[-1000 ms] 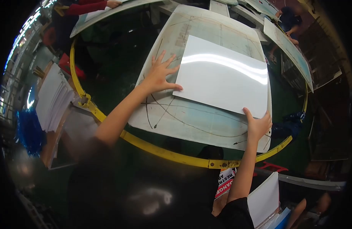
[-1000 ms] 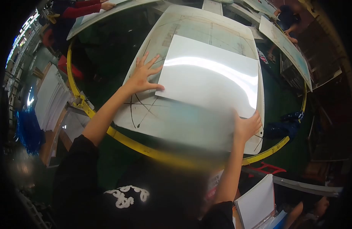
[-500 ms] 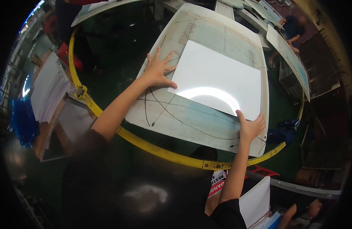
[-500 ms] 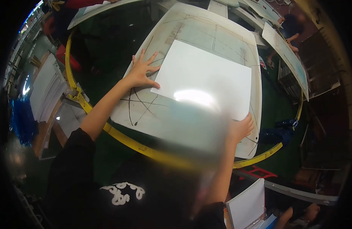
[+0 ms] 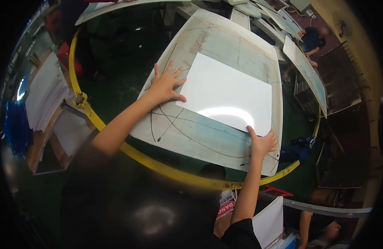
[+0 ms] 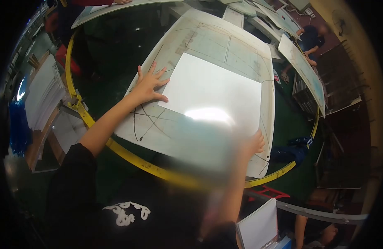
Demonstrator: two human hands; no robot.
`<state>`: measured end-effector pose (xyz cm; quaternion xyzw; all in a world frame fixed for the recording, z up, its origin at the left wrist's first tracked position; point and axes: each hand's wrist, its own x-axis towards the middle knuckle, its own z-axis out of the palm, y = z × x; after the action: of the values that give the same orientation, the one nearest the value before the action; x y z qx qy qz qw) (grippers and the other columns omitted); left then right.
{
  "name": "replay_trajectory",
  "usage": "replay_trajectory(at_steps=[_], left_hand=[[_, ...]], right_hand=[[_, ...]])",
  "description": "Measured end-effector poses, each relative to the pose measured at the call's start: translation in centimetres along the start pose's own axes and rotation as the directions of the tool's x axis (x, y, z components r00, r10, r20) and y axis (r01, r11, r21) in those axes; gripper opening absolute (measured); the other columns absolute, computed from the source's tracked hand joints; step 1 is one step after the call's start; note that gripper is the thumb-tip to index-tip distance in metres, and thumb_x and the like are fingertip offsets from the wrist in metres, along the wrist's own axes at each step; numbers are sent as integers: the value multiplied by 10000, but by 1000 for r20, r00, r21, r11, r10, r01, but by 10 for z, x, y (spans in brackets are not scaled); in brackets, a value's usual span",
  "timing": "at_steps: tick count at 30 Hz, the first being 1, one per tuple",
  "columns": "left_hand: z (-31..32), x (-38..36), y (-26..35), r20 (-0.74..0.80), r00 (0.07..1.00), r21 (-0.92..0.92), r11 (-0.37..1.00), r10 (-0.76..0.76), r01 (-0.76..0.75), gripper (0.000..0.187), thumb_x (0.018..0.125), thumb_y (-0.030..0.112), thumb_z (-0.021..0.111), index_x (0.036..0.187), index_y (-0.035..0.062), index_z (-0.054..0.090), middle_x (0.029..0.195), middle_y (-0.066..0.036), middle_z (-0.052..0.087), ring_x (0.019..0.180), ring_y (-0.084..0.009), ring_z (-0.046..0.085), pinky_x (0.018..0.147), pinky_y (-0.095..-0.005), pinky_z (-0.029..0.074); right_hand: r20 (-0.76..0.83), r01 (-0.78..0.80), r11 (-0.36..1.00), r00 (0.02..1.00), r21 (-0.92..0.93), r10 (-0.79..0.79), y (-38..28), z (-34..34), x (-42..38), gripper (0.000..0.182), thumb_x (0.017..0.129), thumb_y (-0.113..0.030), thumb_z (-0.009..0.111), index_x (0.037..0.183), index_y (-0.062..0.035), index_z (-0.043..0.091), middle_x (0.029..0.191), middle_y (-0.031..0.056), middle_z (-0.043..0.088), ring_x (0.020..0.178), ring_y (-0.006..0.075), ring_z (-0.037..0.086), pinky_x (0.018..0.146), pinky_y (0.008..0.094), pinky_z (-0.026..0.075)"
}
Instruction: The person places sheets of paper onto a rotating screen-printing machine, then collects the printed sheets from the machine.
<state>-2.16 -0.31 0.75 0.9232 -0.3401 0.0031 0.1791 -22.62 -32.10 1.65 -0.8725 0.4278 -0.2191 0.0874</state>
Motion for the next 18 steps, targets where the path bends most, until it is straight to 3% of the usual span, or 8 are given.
replay_trajectory(at_steps=[13,18], left_hand=[[-8,-2,11,4,1000,82,997,7,-7,786,606,580,708,1255,157,573,1473,-109,314,1416,-338,42,1016,-694,-76],[-15,-1,17,34,999,199,980,16,-22,742,627,565,704,1243,168,583,1465,-108,327,1416,-319,69,1041,-667,-59]], right_hand=[[10,34,999,999,-24,-34,-1,-3,-2,904,544,-591,773,1189,-14,512,1184,176,523,1207,346,371,994,539,197],[72,35,997,997,-61,-31,-10,-11,-1,905,541,-611,766,1171,-8,525,1157,181,533,1188,360,377,980,535,211]])
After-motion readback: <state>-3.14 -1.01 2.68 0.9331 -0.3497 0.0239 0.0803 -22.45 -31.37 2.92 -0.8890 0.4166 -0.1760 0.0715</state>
